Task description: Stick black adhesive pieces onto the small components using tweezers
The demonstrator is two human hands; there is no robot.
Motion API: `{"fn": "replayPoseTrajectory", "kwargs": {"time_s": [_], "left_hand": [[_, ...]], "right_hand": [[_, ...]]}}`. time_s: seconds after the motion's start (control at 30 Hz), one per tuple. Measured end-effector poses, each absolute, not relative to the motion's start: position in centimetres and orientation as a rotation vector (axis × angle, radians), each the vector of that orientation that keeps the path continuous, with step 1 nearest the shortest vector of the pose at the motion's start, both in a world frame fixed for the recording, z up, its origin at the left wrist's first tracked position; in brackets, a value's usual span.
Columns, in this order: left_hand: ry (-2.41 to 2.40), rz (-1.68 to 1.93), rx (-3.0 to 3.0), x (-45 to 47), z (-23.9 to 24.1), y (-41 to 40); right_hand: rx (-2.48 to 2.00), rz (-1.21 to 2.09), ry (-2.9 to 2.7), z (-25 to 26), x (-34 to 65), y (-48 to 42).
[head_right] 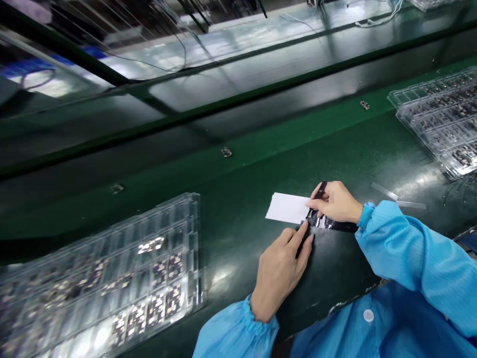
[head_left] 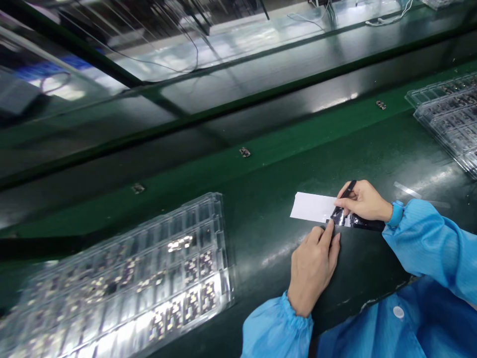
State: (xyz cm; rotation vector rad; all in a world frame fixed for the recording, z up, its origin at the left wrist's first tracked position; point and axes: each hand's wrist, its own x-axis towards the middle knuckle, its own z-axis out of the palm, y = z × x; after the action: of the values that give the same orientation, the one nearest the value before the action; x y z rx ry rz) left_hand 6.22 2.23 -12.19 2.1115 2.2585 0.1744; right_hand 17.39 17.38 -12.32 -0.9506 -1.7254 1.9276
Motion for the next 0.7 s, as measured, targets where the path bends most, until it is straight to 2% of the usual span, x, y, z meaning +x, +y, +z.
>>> {"fn": "replayPoseTrajectory", "kwargs": {"time_s": [0.33,0.5,0.7], "left_hand": [[2.249,0.236,2.050,6.4,-12.1,2.1],[2.163,0.419,1.880,5.6,-10.7,0.9],[2.829,0.450,1.246,-6.2,-8.7,-2.0]], "right_hand": [[-1.004,1.933,-1.642,-11.2,17.3,17.5],[-1.057,1.768,-1.692,-9.6,19.0,17.8],[-1.030,1.722,-1.712,-9.3,20.1,18.9]]}}
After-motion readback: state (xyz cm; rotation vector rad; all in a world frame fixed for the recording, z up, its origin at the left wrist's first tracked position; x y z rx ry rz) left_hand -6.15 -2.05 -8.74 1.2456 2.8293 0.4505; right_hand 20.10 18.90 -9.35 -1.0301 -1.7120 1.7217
